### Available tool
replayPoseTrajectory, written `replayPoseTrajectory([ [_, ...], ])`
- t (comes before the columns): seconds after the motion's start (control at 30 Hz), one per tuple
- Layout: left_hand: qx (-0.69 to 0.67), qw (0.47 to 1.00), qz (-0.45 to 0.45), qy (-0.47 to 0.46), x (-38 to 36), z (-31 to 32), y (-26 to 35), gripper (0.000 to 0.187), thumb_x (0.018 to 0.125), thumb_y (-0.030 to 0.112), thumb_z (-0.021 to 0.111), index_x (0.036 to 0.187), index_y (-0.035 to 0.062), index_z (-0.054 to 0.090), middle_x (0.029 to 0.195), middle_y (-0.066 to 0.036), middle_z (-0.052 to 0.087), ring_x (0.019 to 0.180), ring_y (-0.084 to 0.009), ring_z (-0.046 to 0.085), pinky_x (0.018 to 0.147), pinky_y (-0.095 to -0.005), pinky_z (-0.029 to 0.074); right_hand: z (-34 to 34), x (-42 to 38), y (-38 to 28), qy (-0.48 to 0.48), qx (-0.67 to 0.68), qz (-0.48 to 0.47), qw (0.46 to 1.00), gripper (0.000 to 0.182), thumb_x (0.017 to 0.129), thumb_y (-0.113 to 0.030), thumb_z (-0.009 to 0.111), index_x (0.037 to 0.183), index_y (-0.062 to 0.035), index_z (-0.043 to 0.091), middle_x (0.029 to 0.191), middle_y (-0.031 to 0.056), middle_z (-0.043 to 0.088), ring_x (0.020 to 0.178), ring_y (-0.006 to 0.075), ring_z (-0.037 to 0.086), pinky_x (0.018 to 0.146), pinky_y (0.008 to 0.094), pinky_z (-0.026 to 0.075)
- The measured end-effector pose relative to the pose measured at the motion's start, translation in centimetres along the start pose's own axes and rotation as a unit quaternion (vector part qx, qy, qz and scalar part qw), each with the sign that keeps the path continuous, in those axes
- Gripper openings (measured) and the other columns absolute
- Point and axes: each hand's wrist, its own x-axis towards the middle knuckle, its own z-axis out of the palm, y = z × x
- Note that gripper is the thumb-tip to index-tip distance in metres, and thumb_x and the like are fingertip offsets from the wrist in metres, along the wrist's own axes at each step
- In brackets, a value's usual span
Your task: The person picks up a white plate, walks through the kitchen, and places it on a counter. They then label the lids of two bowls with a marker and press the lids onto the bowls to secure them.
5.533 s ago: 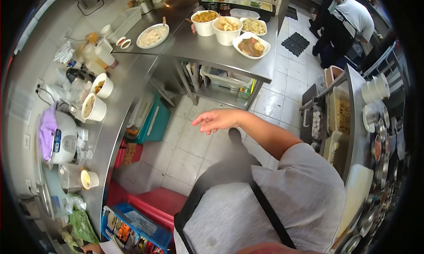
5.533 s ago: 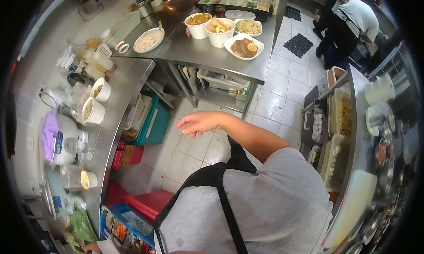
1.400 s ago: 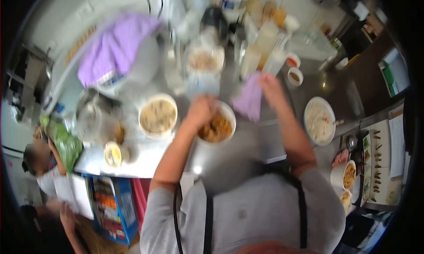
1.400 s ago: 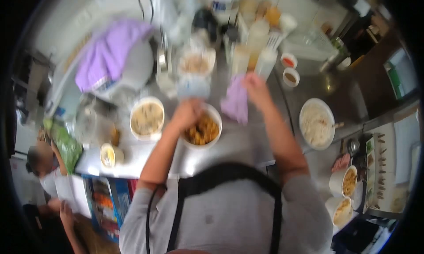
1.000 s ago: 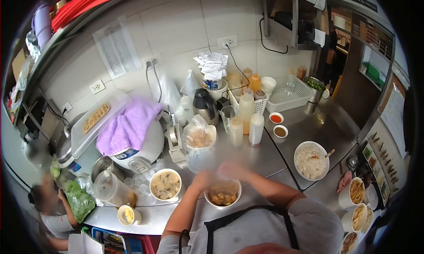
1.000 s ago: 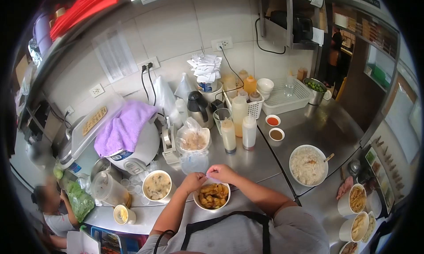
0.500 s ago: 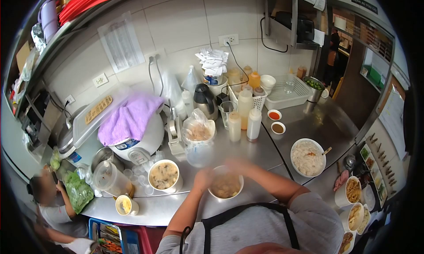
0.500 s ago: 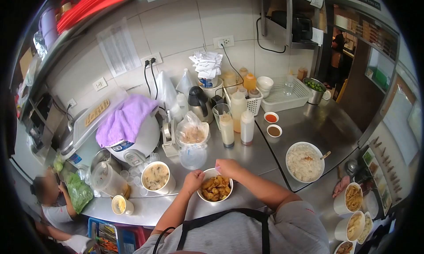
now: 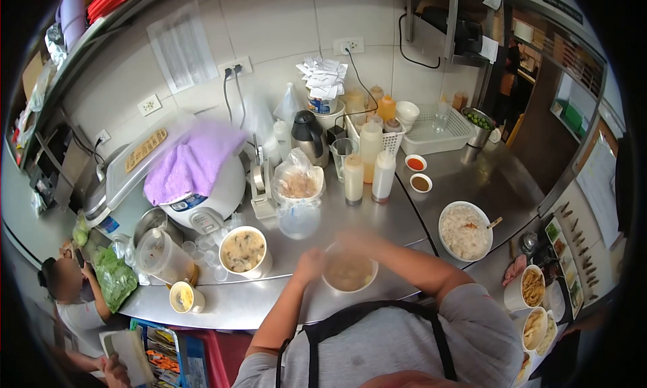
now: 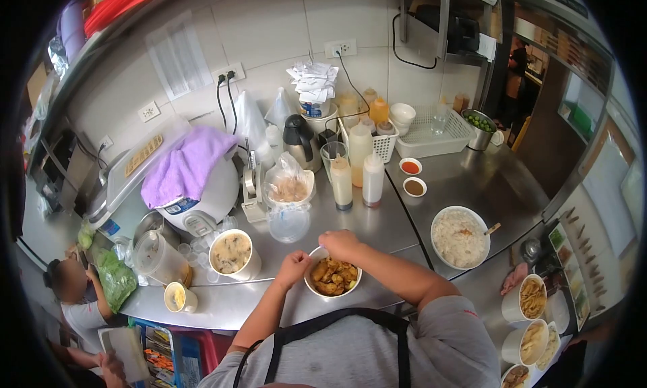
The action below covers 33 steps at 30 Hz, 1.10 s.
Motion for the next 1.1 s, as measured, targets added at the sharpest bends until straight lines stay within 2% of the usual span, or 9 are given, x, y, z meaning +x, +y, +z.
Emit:
replayPoseTrajectory([
  [0.1, -0.252, 0.953, -0.083, -0.149, 0.6, 0.1, -0.3, 0.037, 0.072, 0.027, 0.057, 0.103, 0.0078, 0.047, 0.095, -0.007, 0.054, 0.087, -0.0223, 0.053, 0.074, -0.0356, 0.042, -3.3, -1.3, -2.4, 0.018, 0.009, -0.068, 0.998, 0.014, 0.070, -0.012, 0.052, 0.083, -0.0117, 0.055, 0.083, 0.0078, 0.055, 0.080, 0.0249, 0.054, 0.066, 0.0364, 0.043],
  [0.17, -0.472, 0.851, -0.076, -0.218, 1.2, 1.7, -1.8, 0.053, 0.070, 0.026, 0.059, 0.115, 0.0094, 0.037, 0.111, -0.006, 0.047, 0.100, -0.0229, 0.048, 0.086, -0.0359, 0.039, -3.7, -0.9, -2.9, 0.031, -0.012, -0.129, 0.991, 0.013, 0.069, -0.013, 0.052, 0.082, -0.0123, 0.055, 0.081, 0.0083, 0.055, 0.079, 0.0254, 0.054, 0.065, 0.0364, 0.043],
  [0.23, -0.504, 0.832, -0.062, -0.223, 1.8, 2.3, -2.4, 0.061, 0.074, 0.024, 0.056, 0.124, 0.0011, 0.029, 0.121, -0.009, 0.038, 0.112, -0.0196, 0.036, 0.095, -0.0319, 0.027, -2.0, 0.2, -1.7, 0.068, -0.014, -0.164, 0.984, 0.012, 0.070, -0.014, 0.051, 0.081, -0.0131, 0.055, 0.078, 0.0084, 0.053, 0.076, 0.0259, 0.053, 0.063, 0.0368, 0.043],
  [0.33, -0.517, 0.843, -0.098, -0.109, 0.9, 2.1, 0.4, 0.062, 0.066, 0.021, 0.060, 0.117, 0.0028, 0.029, 0.109, -0.013, 0.045, 0.102, -0.0237, 0.046, 0.088, -0.0383, 0.039, -1.1, 0.4, -0.5, 0.133, -0.009, -0.099, 0.986, 0.010, 0.072, -0.015, 0.049, 0.078, -0.0131, 0.056, 0.075, 0.0093, 0.052, 0.071, 0.0270, 0.053, 0.060, 0.0373, 0.044],
  [0.47, -0.464, 0.874, -0.143, -0.009, 0.8, 2.0, 0.0, 0.066, 0.072, 0.022, 0.056, 0.121, 0.0025, 0.017, 0.115, -0.016, 0.036, 0.107, -0.0256, 0.039, 0.089, -0.0379, 0.036, -0.9, -0.3, 2.3, 0.120, 0.036, 0.049, 0.991, 0.015, 0.074, -0.017, 0.050, 0.084, -0.0088, 0.056, 0.080, 0.0117, 0.057, 0.073, 0.0267, 0.056, 0.063, 0.0360, 0.045],
  [0.67, -0.434, 0.886, -0.158, -0.035, 0.8, 1.5, -0.2, 0.070, 0.072, 0.025, 0.055, 0.124, 0.0020, 0.014, 0.117, -0.015, 0.035, 0.108, -0.0249, 0.038, 0.089, -0.0366, 0.036, -3.6, -0.4, 5.8, 0.117, 0.290, 0.134, 0.940, 0.019, 0.071, -0.013, 0.055, 0.087, -0.0024, 0.056, 0.083, 0.0115, 0.059, 0.074, 0.0197, 0.057, 0.066, 0.0292, 0.045],
  [0.9, -0.423, 0.888, -0.180, -0.012, 0.4, 0.7, 1.4, 0.076, 0.071, 0.028, 0.055, 0.126, 0.0029, 0.009, 0.119, -0.016, 0.032, 0.110, -0.0262, 0.037, 0.087, -0.0377, 0.037, -1.6, -0.2, 4.3, 0.138, 0.175, -0.125, 0.967, 0.015, 0.072, -0.004, 0.050, 0.083, -0.0069, 0.059, 0.090, 0.0079, 0.058, 0.078, 0.0213, 0.057, 0.069, 0.0282, 0.045],
  [1.0, -0.429, 0.885, -0.180, 0.005, 0.0, 0.7, 1.0, 0.080, 0.071, 0.029, 0.055, 0.128, 0.0044, 0.005, 0.121, -0.017, 0.030, 0.111, -0.0279, 0.036, 0.086, -0.0396, 0.037, -0.7, -2.6, 5.2, 0.129, 0.095, -0.104, 0.982, 0.016, 0.072, -0.003, 0.049, 0.083, -0.0065, 0.060, 0.092, 0.0100, 0.058, 0.081, 0.0243, 0.056, 0.072, 0.0308, 0.045],
  [1.1, -0.396, 0.901, -0.177, 0.007, -0.1, 0.7, 1.6, 0.082, 0.071, 0.031, 0.055, 0.129, 0.0063, 0.003, 0.123, -0.018, 0.028, 0.111, -0.0297, 0.035, 0.084, -0.0419, 0.038, -3.3, -3.6, 5.9, -0.045, 0.108, -0.031, 0.993, 0.018, 0.072, -0.004, 0.048, 0.086, -0.0063, 0.059, 0.092, 0.0110, 0.058, 0.083, 0.0252, 0.056, 0.073, 0.0318, 0.044],
])
